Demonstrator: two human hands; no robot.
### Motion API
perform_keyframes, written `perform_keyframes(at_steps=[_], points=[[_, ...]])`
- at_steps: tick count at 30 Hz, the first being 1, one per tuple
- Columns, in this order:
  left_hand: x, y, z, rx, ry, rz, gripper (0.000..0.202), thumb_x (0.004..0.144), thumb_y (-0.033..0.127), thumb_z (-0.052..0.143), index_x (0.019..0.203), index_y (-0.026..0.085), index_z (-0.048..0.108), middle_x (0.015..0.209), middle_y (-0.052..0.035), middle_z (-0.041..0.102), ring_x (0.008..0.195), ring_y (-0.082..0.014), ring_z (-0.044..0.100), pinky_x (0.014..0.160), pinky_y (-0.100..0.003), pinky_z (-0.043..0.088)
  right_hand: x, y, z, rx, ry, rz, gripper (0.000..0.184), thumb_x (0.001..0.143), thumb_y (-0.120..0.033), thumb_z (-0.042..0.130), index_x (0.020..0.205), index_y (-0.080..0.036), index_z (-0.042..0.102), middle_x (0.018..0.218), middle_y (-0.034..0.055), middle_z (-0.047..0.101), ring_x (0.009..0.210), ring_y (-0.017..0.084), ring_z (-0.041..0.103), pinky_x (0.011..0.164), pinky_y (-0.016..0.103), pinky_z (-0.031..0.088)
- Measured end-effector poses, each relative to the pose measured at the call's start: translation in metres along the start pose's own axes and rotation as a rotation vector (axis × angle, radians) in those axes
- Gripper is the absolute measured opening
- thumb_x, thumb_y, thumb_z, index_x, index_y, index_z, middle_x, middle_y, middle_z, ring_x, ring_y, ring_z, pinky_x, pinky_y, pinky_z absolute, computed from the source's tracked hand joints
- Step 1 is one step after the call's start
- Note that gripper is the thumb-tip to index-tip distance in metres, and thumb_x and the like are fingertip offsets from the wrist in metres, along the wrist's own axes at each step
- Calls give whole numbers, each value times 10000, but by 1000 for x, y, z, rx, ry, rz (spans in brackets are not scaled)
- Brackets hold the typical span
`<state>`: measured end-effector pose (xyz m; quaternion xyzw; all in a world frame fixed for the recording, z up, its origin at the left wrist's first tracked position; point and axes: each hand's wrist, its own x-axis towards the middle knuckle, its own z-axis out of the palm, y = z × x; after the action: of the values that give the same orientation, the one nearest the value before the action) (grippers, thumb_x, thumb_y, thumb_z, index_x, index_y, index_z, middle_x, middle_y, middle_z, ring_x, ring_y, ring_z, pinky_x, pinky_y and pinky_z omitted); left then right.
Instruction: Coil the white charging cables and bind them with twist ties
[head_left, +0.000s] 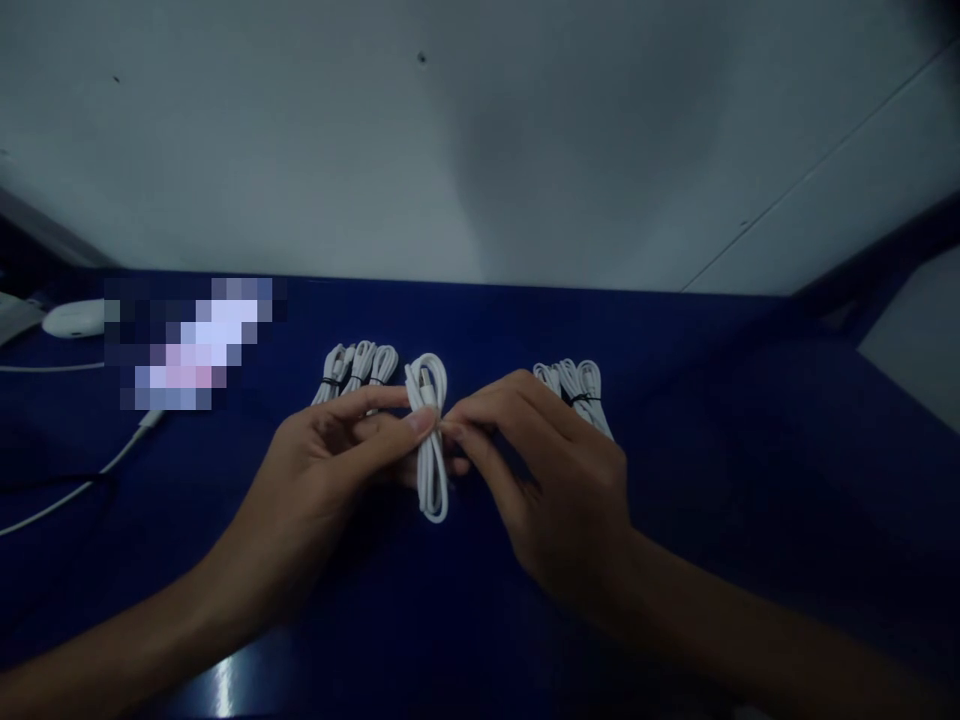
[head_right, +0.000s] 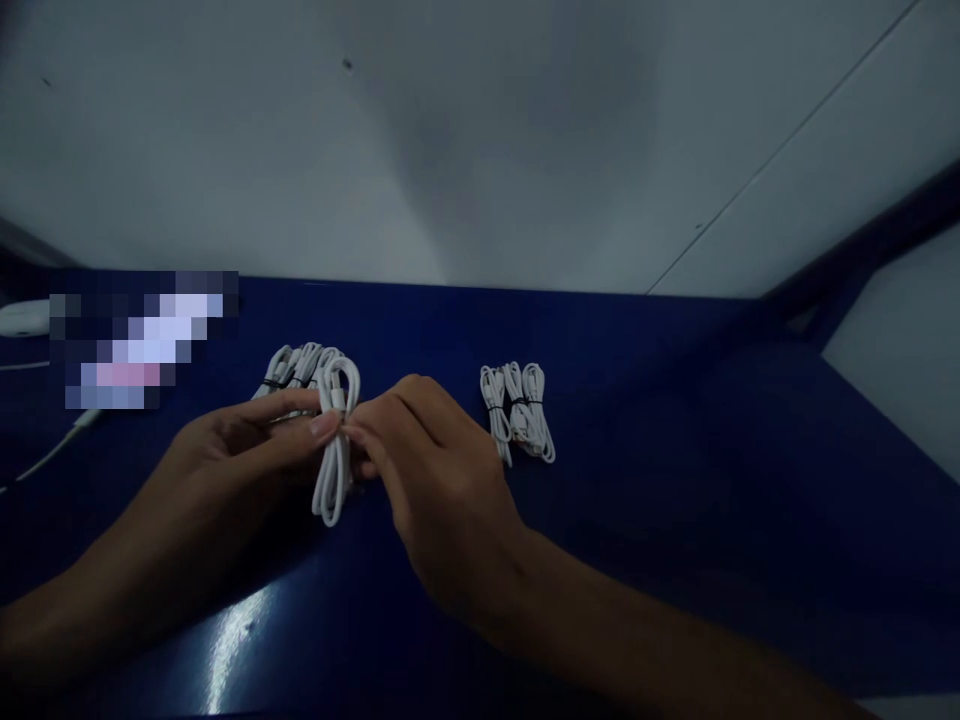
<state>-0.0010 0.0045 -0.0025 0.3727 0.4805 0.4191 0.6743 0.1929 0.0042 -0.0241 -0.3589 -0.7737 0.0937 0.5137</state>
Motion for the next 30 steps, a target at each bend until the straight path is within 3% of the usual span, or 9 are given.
perform_keyframes(at_steps=[3,6,9,12,17,20,22,26,30], points=[[0,3,-1,-28,-8,-78,393,970,308,951,1335,231,828,1003,-96,894,815,-240,881,774,-295,735,0,3,0,-52,13,-76,265,1085,59,651,978,-175,713,881,34,767,776,143,723,701,285,643],[1,6,-4,-21,-32,-137,515,984,350,942,1467,301,771,971,-66,885,633,-196,836,635,-269,716,0,6,-1,-60,39,-149,259,1114,27,638,1011,-192,731,898,24,792,793,146,745,704,291,645],[1,6,-7,-31,-76,-105,512,1020,371,903,1510,371,752,928,-40,874,548,-164,791,574,-244,688,3,5,-4,-41,21,-154,270,1126,-1,628,1030,-229,735,914,14,807,819,160,762,722,313,645],[1,5,-8,67,-107,69,338,1056,384,856,1392,360,826,909,-39,867,624,-183,813,633,-268,707,7,2,-9,-56,-15,-15,251,1111,-38,664,1024,-264,729,913,8,787,798,177,741,709,346,624],[-1,0,-7,611,76,618,249,936,334,974,1170,405,928,1239,-37,839,1197,-296,798,997,-400,706,12,-2,-16,95,-72,300,207,1077,-70,755,965,-243,732,897,-20,747,778,156,687,674,317,559],[-3,-4,-9,768,131,758,236,939,337,975,1147,441,933,1307,-5,842,1236,-301,779,1149,-482,634,12,-3,-17,163,-109,359,197,1077,-65,767,965,-226,742,908,-29,745,808,136,688,725,299,557],[-3,-4,-10,765,132,733,180,959,333,960,1111,426,934,1263,23,875,1160,-276,809,1137,-458,625,11,-4,-17,178,-120,352,201,1072,-52,768,966,-222,742,920,-34,747,820,129,689,751,292,560],[-2,0,-6,663,148,581,46,967,371,951,1009,372,933,1050,35,902,954,-232,821,887,-349,649,11,-4,-16,177,-124,316,221,1070,-30,752,956,-218,727,922,-30,745,821,133,697,732,292,566],[1,4,-1,407,104,367,152,916,381,989,993,286,900,870,4,866,818,-199,794,752,-273,619,12,-3,-15,164,-120,286,240,1065,-19,750,942,-223,718,894,-31,731,782,136,684,694,301,560]])
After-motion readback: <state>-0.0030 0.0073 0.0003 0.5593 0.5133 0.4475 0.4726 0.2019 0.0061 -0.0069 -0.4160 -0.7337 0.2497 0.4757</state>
